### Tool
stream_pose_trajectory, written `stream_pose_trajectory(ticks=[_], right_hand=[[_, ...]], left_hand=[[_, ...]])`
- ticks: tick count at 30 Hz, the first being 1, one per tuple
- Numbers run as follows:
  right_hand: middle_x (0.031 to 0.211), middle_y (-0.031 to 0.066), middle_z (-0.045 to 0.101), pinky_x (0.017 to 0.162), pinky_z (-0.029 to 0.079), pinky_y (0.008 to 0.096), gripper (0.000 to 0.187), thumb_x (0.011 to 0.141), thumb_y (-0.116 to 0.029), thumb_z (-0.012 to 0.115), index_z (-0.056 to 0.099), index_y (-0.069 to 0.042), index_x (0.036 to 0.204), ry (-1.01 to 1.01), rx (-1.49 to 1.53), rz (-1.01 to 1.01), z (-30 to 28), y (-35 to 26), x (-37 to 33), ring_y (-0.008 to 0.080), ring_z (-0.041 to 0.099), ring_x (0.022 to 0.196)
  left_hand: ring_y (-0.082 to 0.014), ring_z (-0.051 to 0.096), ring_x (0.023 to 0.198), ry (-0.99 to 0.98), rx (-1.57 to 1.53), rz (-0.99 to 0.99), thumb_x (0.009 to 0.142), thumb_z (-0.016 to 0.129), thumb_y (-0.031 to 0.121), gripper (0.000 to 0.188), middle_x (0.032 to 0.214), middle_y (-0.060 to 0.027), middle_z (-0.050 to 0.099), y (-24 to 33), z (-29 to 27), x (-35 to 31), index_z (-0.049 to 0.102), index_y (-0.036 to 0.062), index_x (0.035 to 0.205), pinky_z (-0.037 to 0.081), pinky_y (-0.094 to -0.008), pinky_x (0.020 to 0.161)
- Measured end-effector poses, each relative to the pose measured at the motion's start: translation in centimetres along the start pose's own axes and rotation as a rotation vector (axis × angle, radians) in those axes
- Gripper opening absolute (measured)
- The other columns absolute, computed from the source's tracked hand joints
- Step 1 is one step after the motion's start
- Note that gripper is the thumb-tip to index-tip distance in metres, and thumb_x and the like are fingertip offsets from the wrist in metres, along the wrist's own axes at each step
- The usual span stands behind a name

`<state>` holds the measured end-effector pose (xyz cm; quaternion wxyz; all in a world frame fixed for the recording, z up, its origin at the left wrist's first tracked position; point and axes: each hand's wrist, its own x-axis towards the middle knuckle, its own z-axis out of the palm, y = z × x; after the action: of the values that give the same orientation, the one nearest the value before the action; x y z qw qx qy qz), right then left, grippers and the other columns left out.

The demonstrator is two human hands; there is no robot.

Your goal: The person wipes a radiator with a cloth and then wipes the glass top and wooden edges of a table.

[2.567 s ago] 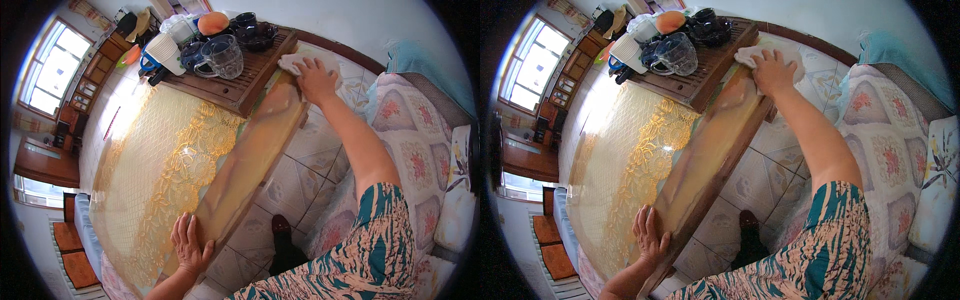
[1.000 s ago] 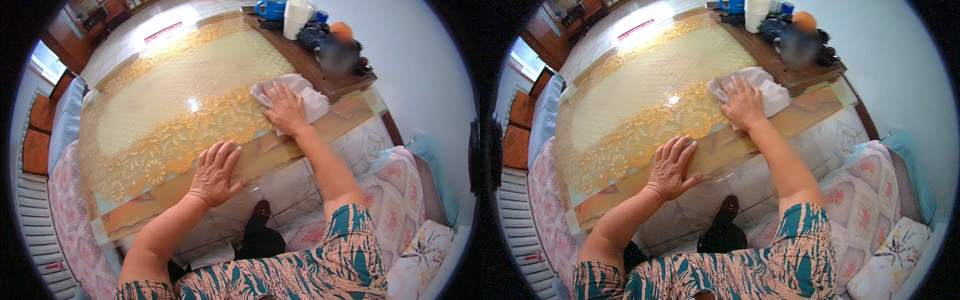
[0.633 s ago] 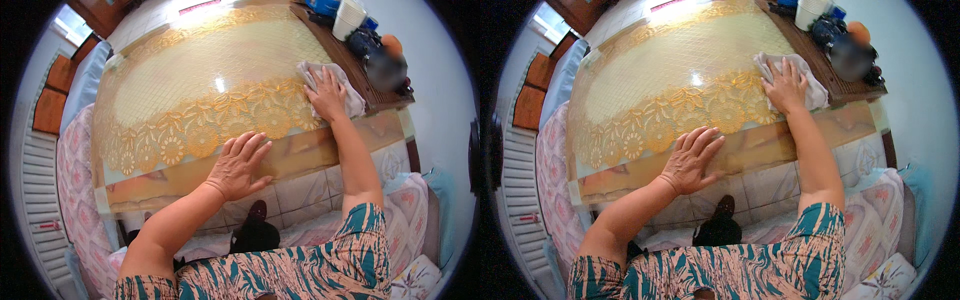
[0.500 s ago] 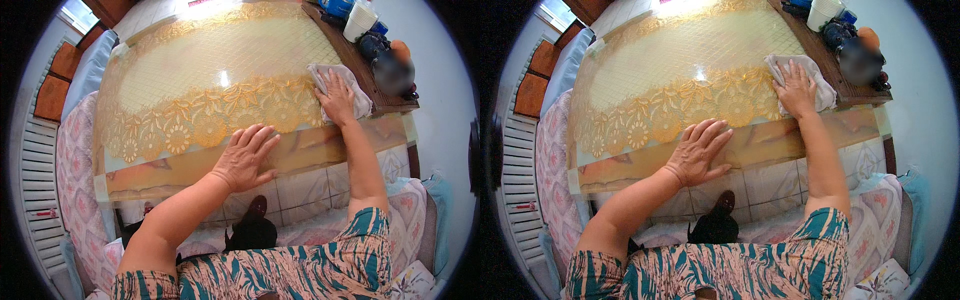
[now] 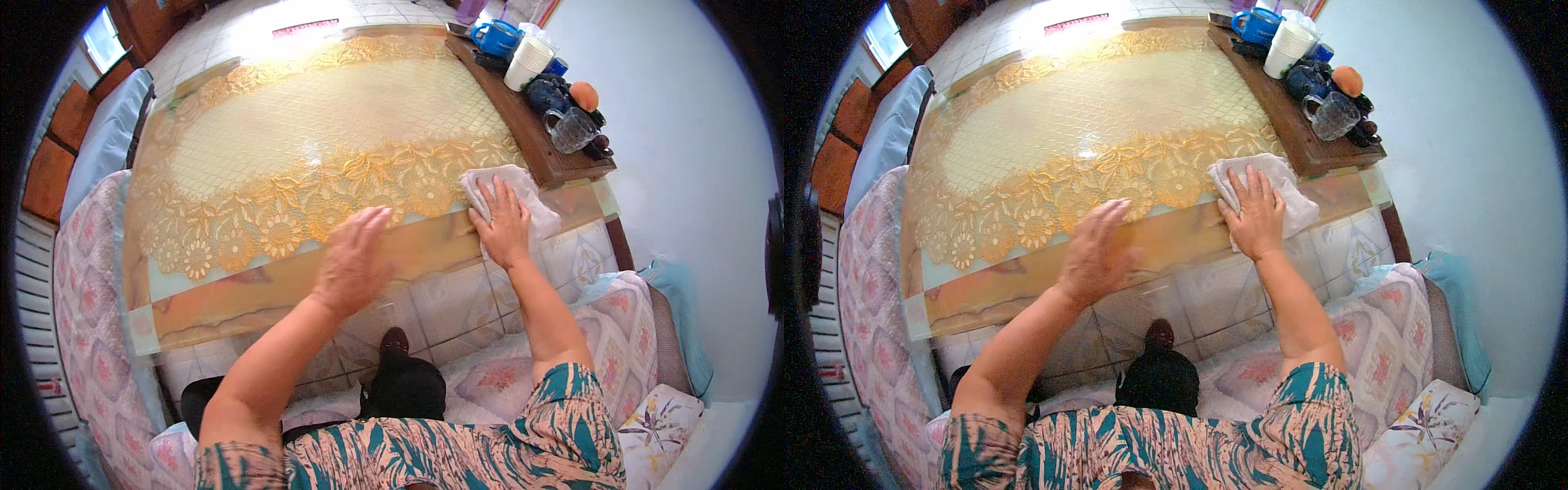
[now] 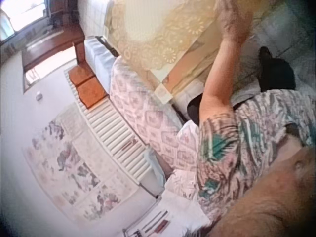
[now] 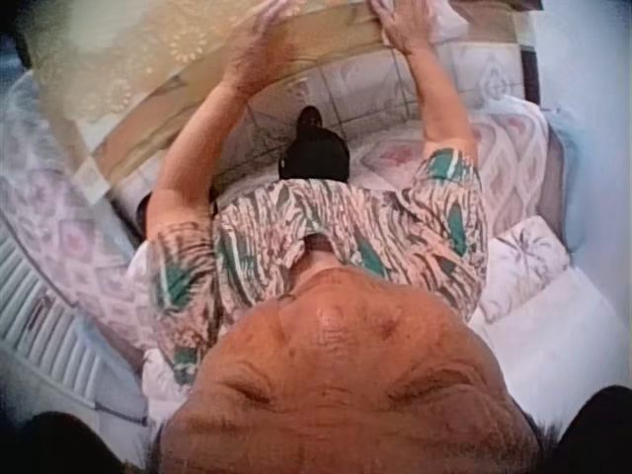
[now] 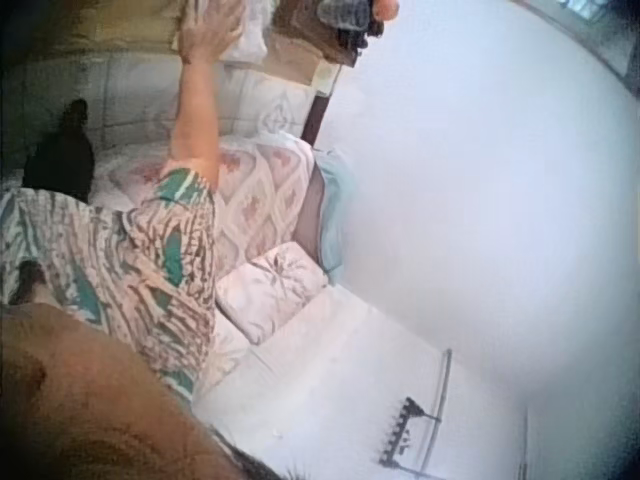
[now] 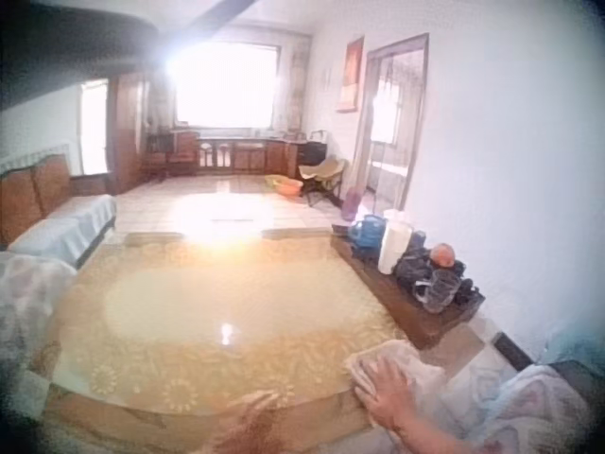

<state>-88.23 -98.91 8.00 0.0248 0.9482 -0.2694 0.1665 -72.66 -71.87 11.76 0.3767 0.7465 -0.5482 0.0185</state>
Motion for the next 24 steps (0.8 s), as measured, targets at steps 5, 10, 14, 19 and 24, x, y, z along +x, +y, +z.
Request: stream_pose_trajectory(ticks=[5,10,14,19,24], right_hand=[[0.150,0.0068,0.034,0.109,0.021,0.0465,0.056,0.090,-0.044,0.053,0.042,-0.028,0.142,0.042,-0.003,-0.014,0.1,-0.5,-0.6,0.0272,0.031,0.137],[0.151,0.0075,0.031,0.109,0.020,0.0459,0.057,0.090,-0.041,0.054,0.039,-0.028,0.144,-0.003,0.019,-0.016,0.5,-0.7,-0.5,0.0268,0.029,0.139],[0.152,0.0087,0.031,0.108,0.020,0.0540,0.059,0.090,-0.042,0.053,0.037,-0.028,0.145,-0.025,0.012,0.055,1.2,-1.7,-1.1,0.0288,0.027,0.139],[0.153,0.0115,0.028,0.107,0.022,0.0567,0.066,0.083,-0.048,0.059,0.041,-0.027,0.142,0.028,0.054,-0.225,2.1,-14.8,-2.4,0.0330,0.028,0.139],[0.151,0.0141,0.030,0.110,0.016,0.0565,0.069,0.075,-0.032,0.063,0.043,-0.025,0.140,-0.160,0.408,-0.445,0.0,-32.3,-5.2,0.0327,0.025,0.141]], left_hand=[[-0.0334,0.043,0.126,0.174,0.371,-0.296,0.087,0.064,0.020,0.054,0.134,-0.0165,0.049,-9.1,-10.8,-9.9,0.045,0.0035,0.134,0.030,-0.0420,0.108],[-0.0338,0.034,0.133,0.157,0.836,-0.588,0.092,0.053,0.035,0.059,0.144,-0.0166,0.039,-13.6,-14.6,-17.2,0.038,0.0058,0.141,0.026,-0.0436,0.110],[-0.0309,0.034,0.134,0.105,0.822,-0.692,0.092,0.050,0.040,0.057,0.146,-0.0118,0.037,-12.6,-13.6,-17.0,0.039,0.0137,0.141,0.027,-0.0452,0.109],[-0.0282,0.034,0.134,0.132,0.851,-0.695,0.089,0.052,0.040,0.056,0.145,-0.0079,0.037,-12.8,-13.5,-17.3,0.041,0.0181,0.139,0.026,-0.0460,0.108],[-0.0271,0.034,0.133,0.137,0.831,-0.711,0.089,0.053,0.041,0.056,0.145,-0.0077,0.038,-12.7,-13.5,-17.0,0.042,0.0190,0.139,0.024,-0.0445,0.108]])
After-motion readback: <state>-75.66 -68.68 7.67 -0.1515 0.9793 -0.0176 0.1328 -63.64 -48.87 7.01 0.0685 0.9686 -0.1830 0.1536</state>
